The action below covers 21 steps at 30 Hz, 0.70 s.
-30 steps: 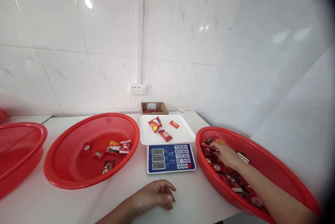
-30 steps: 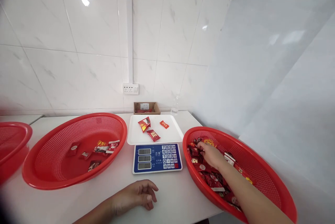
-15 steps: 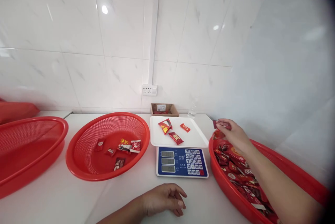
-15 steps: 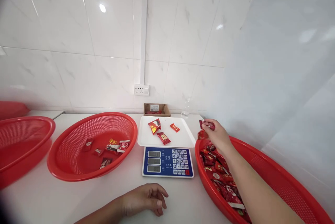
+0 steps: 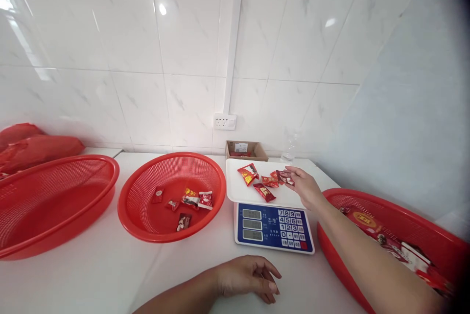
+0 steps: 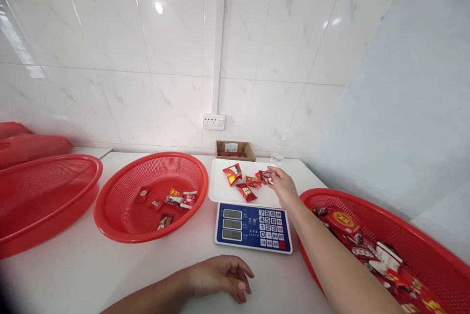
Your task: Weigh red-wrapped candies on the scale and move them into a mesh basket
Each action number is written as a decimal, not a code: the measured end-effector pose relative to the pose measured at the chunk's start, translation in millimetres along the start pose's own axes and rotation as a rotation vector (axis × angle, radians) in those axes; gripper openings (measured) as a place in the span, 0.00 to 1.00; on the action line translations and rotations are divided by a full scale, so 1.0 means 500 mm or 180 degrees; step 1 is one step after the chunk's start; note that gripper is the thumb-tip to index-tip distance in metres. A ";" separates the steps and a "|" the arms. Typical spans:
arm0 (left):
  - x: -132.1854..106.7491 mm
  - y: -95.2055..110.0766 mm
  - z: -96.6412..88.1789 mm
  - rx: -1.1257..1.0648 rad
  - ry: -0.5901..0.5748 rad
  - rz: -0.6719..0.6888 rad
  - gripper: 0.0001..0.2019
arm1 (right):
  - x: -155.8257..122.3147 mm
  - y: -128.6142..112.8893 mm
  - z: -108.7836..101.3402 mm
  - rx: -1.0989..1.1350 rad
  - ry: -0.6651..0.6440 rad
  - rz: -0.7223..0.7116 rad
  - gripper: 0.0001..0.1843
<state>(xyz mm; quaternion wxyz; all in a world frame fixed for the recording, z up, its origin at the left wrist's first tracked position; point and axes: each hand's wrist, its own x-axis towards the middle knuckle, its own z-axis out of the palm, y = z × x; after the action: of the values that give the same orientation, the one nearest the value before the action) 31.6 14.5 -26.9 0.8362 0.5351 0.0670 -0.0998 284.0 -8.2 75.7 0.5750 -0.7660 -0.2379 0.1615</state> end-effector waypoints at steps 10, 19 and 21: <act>0.002 0.000 -0.001 -0.0048 -0.0022 -0.0058 0.32 | -0.006 0.007 0.012 -0.1531 -0.0191 -0.0474 0.23; 0.008 -0.010 -0.007 -0.0040 -0.0063 -0.0065 0.32 | 0.011 0.023 0.076 -0.2795 -0.0696 -0.0594 0.38; 0.009 -0.009 -0.006 -0.0048 -0.0060 -0.0087 0.33 | 0.011 0.027 0.089 -0.2909 -0.0856 -0.0681 0.39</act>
<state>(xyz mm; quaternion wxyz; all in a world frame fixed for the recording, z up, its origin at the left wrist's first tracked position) 34.9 14.8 -33.1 0.8394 0.5268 0.0672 -0.1158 267.6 27.7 50.1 0.1575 -0.8837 -0.4339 0.0780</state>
